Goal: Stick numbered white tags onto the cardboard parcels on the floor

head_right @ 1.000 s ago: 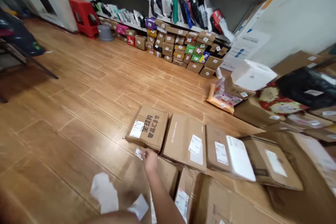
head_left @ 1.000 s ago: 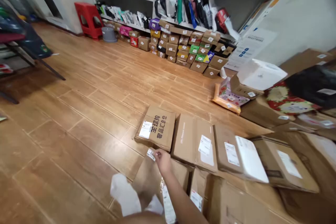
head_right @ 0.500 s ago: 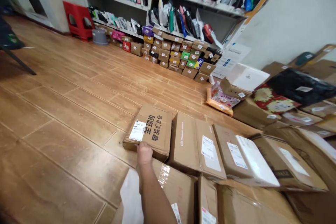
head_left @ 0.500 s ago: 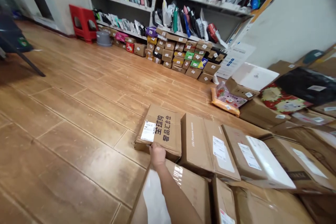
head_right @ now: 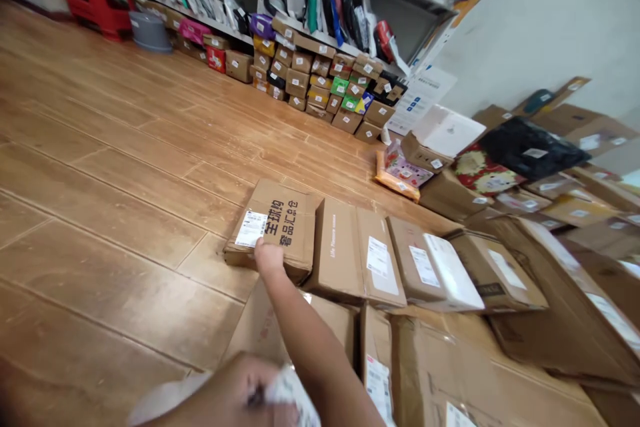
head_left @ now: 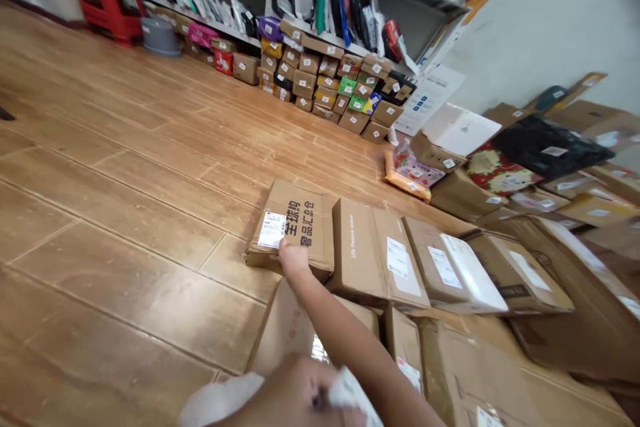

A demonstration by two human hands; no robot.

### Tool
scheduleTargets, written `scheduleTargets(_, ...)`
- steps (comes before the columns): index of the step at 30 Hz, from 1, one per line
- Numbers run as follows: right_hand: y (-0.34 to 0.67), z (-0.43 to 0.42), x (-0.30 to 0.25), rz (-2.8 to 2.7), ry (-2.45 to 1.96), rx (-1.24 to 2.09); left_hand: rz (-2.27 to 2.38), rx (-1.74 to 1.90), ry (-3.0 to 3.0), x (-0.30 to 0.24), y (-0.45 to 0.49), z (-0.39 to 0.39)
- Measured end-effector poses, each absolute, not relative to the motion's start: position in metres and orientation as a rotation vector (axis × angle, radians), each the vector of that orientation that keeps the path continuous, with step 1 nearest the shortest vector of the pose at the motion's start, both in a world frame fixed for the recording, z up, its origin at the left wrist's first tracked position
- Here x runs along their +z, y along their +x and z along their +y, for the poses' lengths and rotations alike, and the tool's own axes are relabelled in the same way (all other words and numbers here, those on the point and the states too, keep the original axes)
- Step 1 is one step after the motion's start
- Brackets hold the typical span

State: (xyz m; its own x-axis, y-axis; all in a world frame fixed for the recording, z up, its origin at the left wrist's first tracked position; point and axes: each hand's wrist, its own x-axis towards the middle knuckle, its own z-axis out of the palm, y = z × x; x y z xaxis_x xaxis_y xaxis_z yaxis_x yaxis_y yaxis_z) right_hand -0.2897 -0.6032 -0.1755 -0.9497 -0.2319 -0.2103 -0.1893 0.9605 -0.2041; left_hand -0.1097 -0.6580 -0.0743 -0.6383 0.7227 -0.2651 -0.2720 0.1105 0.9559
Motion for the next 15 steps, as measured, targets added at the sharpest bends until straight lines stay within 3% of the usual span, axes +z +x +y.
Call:
scheduleTargets(5,-0.268,-0.558,-0.118,2.707,-0.389,-0.538,1.459,1.948,0.070,-0.071,-0.120,-0.651)
scheduleTargets(7,-0.241,-0.525,-0.090,2.473,-0.460,-0.770,1.490,1.938,0.060,-0.073,-0.118,-0.648)
scheduleTargets(9,-0.210,-0.490,-0.065,2.004,-0.500,-1.237,1.533,1.933,0.028,-0.074,-0.115,-0.641)
scheduleTargets(11,-0.178,-0.460,-0.047,1.786,-0.339,-1.474,1.556,1.922,-0.017,-0.072,-0.113,-0.631)
scheduleTargets(15,-0.136,-0.424,-0.041,1.750,0.105,-1.597,1.481,1.864,-0.143,-0.071,-0.110,-0.603)
